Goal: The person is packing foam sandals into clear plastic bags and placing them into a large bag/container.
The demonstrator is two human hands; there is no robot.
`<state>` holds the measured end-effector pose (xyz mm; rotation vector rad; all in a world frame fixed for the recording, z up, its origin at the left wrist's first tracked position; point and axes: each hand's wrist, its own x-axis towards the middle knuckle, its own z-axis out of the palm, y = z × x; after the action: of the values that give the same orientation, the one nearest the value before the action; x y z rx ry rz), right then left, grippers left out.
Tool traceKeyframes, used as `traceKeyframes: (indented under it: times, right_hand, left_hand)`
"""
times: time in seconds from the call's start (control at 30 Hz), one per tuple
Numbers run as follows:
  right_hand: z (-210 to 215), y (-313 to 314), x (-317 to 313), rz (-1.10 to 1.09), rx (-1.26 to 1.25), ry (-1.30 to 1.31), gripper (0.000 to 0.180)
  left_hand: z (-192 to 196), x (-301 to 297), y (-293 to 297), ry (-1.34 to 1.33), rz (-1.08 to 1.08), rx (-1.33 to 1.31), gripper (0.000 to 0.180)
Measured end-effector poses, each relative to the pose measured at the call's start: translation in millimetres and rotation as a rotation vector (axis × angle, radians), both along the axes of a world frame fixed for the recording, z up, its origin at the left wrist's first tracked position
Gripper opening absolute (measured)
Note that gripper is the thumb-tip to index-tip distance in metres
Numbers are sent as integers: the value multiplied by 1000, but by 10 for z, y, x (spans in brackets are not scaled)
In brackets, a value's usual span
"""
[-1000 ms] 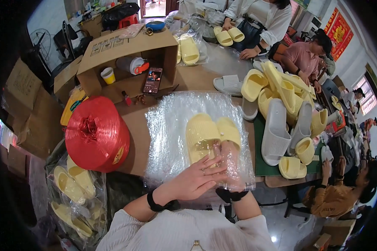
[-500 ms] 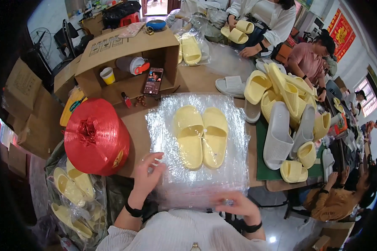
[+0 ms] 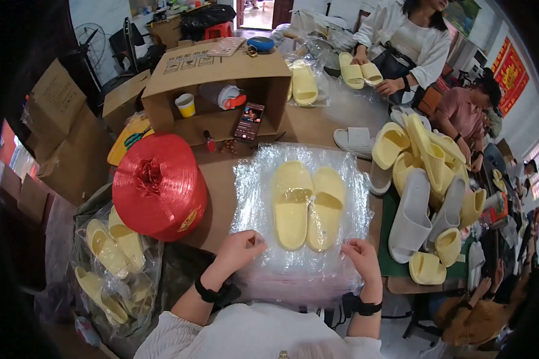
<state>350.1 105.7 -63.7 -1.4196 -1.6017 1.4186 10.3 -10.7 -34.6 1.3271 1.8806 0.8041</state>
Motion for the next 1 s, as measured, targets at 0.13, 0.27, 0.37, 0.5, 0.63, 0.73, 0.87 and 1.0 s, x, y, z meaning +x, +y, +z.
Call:
traceKeyframes:
  times: [0.13,0.27,0.37,0.5,0.63,0.73,0.87,1.0]
  right_hand:
    - [127,-2,130,-49,-22,74,12]
    - [460,-91,46,-168,-118,142,8]
    - [341,-103,-9,-219,77,418,7]
    - [315,-149,-103,-326,202,602,9]
    - [76,-256,-170,-437,150,658,18]
    - [-30,-309,-313,-449,42,437,41]
    - [-26,-363,-447,-369,68,274,52]
    - [30,-454,-552,-320,151,477,54]
  left_hand:
    - [-155,-191,-8,-240,-9,-11,18]
    - [26,-171,28,-541,78,73,14]
    - [55,-46,91,-600,96,296,12]
    - [-1,59,95,-516,-35,607,10]
    - [-211,174,75,-795,-180,659,6]
    - [-542,203,60,-850,-111,333,11]
    - [-630,391,125,-955,70,383,25]
    - [-350,504,184,-694,189,302,48]
